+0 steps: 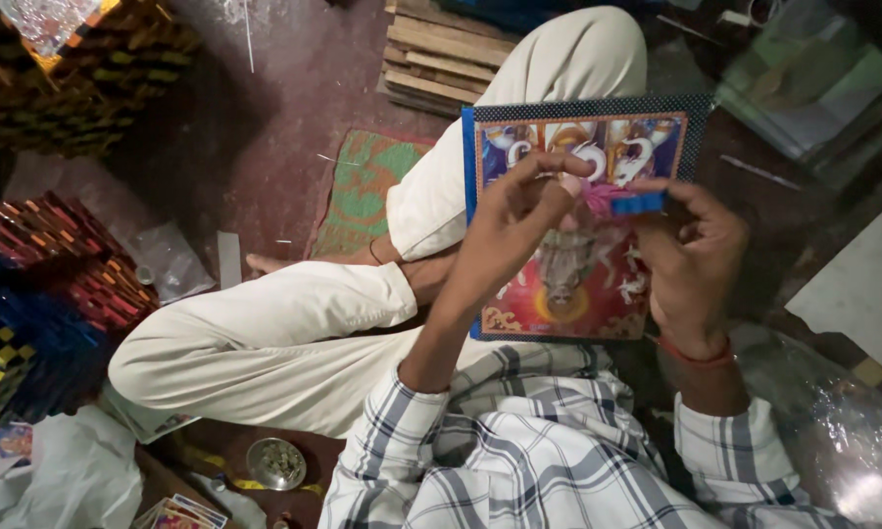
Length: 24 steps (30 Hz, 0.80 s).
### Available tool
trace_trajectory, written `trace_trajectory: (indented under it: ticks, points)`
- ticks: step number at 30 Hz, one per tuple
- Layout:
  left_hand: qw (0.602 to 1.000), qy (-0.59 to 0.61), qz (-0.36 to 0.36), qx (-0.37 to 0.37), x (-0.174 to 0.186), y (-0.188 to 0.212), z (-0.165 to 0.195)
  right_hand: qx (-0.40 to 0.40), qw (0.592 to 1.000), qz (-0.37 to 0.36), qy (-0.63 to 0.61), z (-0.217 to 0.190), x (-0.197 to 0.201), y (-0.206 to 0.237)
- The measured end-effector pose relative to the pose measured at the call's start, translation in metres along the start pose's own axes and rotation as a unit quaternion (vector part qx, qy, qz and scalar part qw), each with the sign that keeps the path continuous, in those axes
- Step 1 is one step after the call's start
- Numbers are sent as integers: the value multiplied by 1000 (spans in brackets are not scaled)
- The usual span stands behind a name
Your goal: The person sits cross-legged on the floor with a framed religious poster board on their lap and presses blue satin ribbon along the board's edges, working around the border by hand. They set the finished board aside, pick up another board, and begin pressing yellow ribbon trim along its top edge.
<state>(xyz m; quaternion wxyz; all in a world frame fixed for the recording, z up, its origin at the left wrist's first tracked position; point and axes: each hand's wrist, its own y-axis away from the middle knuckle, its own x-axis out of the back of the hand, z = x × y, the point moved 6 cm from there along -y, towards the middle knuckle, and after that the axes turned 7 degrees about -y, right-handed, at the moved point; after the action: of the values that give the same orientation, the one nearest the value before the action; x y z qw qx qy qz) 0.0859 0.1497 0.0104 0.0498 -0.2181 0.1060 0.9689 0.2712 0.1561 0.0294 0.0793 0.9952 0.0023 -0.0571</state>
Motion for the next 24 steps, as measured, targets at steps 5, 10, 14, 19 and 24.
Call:
trace_trajectory:
  ticks: [5,10,14,19,24]
  points:
    - [999,12,42,21,-8,7,-15,29,999,4,26,2,-4,-2]
    - [995,-16,97,30,-8,6,-20,65,992,37,104,9,-7,-2]
    - [987,8,156,37,-4,1,-28,113,985,24,130,12,-12,-5]
    - [983,2,183,22,-3,-1,-38,128,981,55,136,18,-18,-10]
    - [982,9,188,-2,-2,-7,-41,104,984,80,125,20,-21,-15]
